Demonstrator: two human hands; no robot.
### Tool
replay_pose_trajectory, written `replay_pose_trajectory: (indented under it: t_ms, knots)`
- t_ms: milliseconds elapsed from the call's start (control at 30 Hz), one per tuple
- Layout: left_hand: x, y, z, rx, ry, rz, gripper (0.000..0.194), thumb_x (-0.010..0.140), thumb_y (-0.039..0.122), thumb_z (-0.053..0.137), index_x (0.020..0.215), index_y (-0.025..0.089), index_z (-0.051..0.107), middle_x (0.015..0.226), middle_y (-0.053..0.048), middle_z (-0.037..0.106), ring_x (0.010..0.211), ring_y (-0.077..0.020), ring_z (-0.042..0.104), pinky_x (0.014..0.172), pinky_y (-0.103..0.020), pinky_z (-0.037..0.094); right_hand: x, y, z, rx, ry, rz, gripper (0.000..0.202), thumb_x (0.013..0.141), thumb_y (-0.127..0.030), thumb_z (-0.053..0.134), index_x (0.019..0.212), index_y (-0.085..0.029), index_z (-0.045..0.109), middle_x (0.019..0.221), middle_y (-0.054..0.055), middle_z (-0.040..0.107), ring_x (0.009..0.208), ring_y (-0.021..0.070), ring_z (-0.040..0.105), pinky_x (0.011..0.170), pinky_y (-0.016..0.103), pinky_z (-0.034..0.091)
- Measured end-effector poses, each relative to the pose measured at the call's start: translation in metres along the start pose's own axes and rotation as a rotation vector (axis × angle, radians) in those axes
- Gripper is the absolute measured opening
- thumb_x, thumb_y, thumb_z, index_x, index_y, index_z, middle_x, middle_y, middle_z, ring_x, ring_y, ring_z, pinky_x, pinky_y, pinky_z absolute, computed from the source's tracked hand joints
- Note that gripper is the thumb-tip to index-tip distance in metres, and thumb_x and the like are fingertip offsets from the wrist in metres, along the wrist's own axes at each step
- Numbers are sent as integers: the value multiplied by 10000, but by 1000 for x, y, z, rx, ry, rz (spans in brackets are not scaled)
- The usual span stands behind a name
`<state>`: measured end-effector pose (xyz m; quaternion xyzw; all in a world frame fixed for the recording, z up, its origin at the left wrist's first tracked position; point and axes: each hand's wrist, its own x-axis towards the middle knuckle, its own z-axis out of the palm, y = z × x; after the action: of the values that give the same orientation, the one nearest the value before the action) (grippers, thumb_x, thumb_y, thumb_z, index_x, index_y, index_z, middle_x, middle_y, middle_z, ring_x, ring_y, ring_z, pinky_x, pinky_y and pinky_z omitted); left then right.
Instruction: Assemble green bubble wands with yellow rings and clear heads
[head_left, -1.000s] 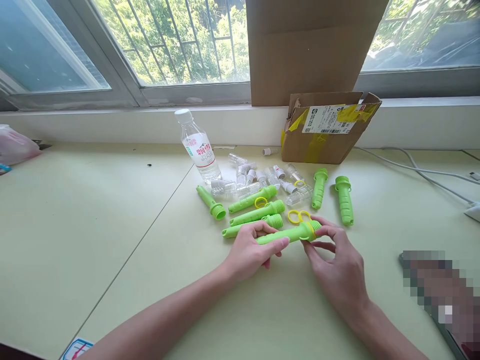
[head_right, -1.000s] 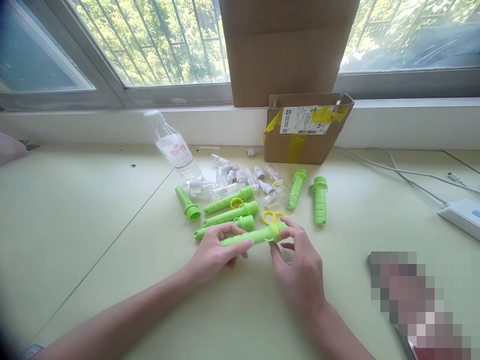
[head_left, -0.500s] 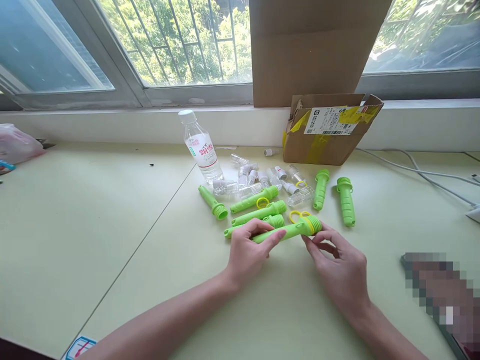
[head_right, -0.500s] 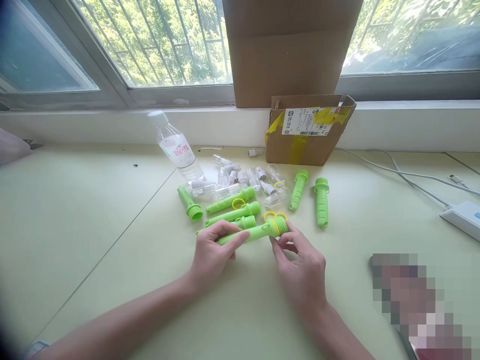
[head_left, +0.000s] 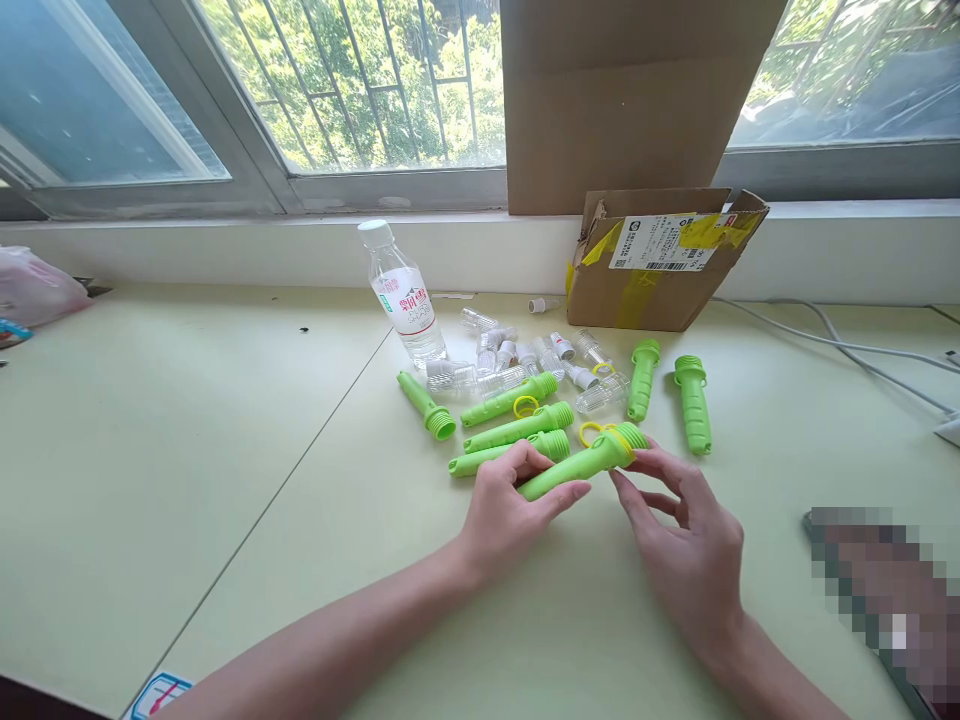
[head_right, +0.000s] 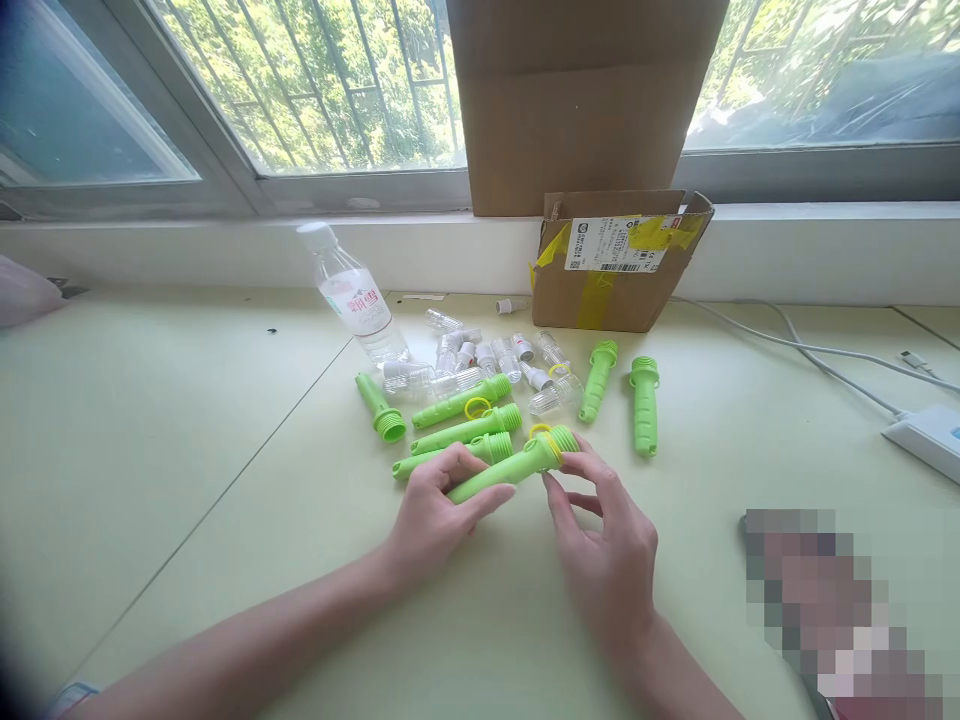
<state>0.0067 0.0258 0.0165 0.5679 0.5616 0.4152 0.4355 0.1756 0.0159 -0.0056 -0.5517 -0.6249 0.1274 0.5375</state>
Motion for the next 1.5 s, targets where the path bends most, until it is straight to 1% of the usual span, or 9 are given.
replay_pose_trajectory:
  t_ms: [67,200,367,600,867,1167,1333,1400,1500]
  knots:
    - [0,0,0,15,-11,3,374,718,472,721,676,179,492,570,35,538,456,-81,470,429,-211,383,0,0,0,1,-2,9,213,824,-207,661,1033,-223,624,1080,32,697,1008,187,669,688,257,634]
    - [0,1,0,14,-15,-21,380,723,472,715,670,181,476,565,35,541,438,-78,466,420,-214,373,0,2,1,2,-3,53,183,818,-237,666,999,-212,644,1144,51,682,888,174,699,675,273,637]
    - [-1,5,0,-47,-16,-77,377,748,468,695,673,181,462,582,34,569,405,-64,456,392,-199,362,2,5,0,4,-37,88,145,823,-276,656,948,-202,660,1049,52,707,781,168,706,686,298,637]
    - [1,9,-3,-149,-52,-183,385,743,470,701,690,184,448,561,47,567,351,-51,440,353,-176,349,3,7,0,46,-64,100,125,828,-294,652,921,-210,657,1155,59,678,890,187,692,706,303,634]
    - [4,10,-9,-219,-133,-286,391,770,513,657,722,180,458,556,24,605,309,-57,443,348,-175,305,5,6,-1,75,-73,76,128,826,-275,660,939,-216,653,1160,58,666,947,207,669,736,362,631]
    - [7,11,-12,-218,-222,-300,394,803,536,608,738,177,459,594,0,647,323,-62,468,361,-175,323,3,7,0,140,-12,151,131,799,-298,688,889,-205,676,1107,64,681,911,210,672,743,373,628]
    - [5,9,-8,-209,-218,-264,384,807,528,607,750,177,461,595,11,630,333,-59,469,357,-171,321,5,3,0,244,-16,316,205,743,-342,744,825,-188,637,1124,84,662,894,222,684,729,363,626]
    - [4,7,-6,-202,-225,-237,380,803,527,613,759,178,468,604,17,621,347,-60,472,363,-173,328,7,0,1,365,-23,414,263,722,-355,765,814,-186,585,1037,78,672,882,228,686,702,363,628]
    - [2,4,-4,-202,-226,-186,378,800,533,611,764,185,470,615,26,607,373,-63,472,374,-181,349,11,0,-1,566,-48,534,293,764,-392,725,854,-201,521,823,24,660,823,216,686,662,381,628]
